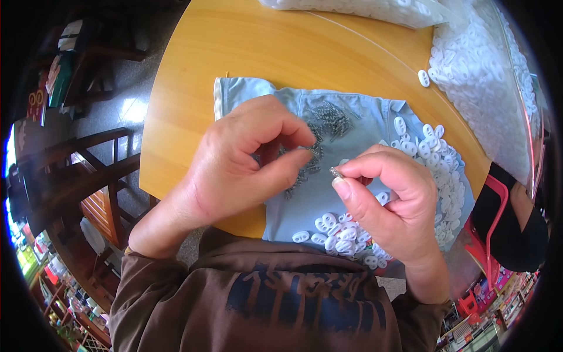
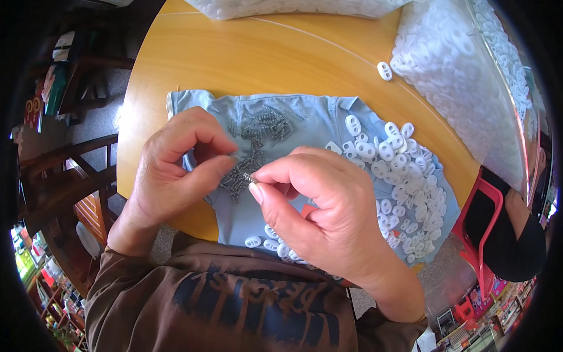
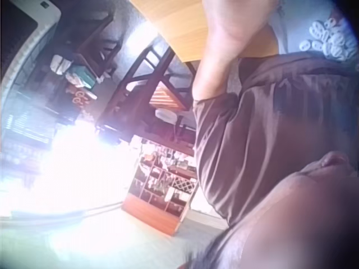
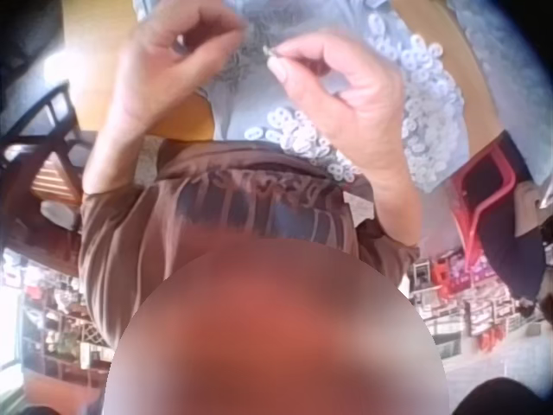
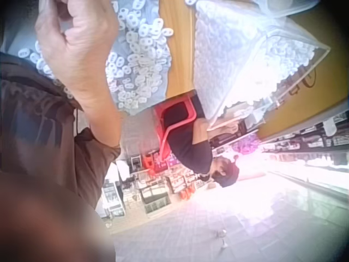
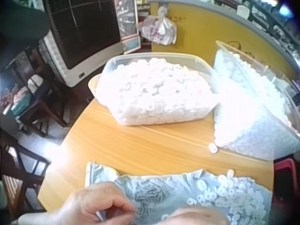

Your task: Threading small white plastic cord locks or beads onto a thin wire or string for assembly.

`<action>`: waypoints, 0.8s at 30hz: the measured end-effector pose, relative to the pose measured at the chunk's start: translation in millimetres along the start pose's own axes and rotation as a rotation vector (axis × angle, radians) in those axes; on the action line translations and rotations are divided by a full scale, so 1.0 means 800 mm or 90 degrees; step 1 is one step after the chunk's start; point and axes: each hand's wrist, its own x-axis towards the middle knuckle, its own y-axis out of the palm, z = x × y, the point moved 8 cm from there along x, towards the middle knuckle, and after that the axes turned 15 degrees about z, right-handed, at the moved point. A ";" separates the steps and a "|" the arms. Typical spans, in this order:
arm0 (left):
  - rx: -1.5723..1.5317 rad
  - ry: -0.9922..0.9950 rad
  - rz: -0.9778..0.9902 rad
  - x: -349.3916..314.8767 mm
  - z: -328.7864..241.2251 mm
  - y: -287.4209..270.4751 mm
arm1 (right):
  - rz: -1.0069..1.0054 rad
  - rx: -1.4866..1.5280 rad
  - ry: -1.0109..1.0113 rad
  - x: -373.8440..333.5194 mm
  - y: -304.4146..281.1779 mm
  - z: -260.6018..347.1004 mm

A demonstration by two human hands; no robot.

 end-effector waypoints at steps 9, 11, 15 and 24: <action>0.019 0.208 0.074 -0.001 -0.026 0.014 | 0.028 0.112 0.050 -0.002 0.006 -0.007; 0.001 0.191 0.078 -0.001 -0.026 0.014 | 0.032 0.135 0.062 -0.002 0.008 -0.009; -0.034 0.117 0.094 -0.001 -0.019 0.016 | 0.018 0.112 0.029 -0.002 0.007 -0.009; -0.117 0.063 0.090 -0.001 -0.004 0.016 | -0.062 0.013 -0.002 -0.002 0.000 -0.005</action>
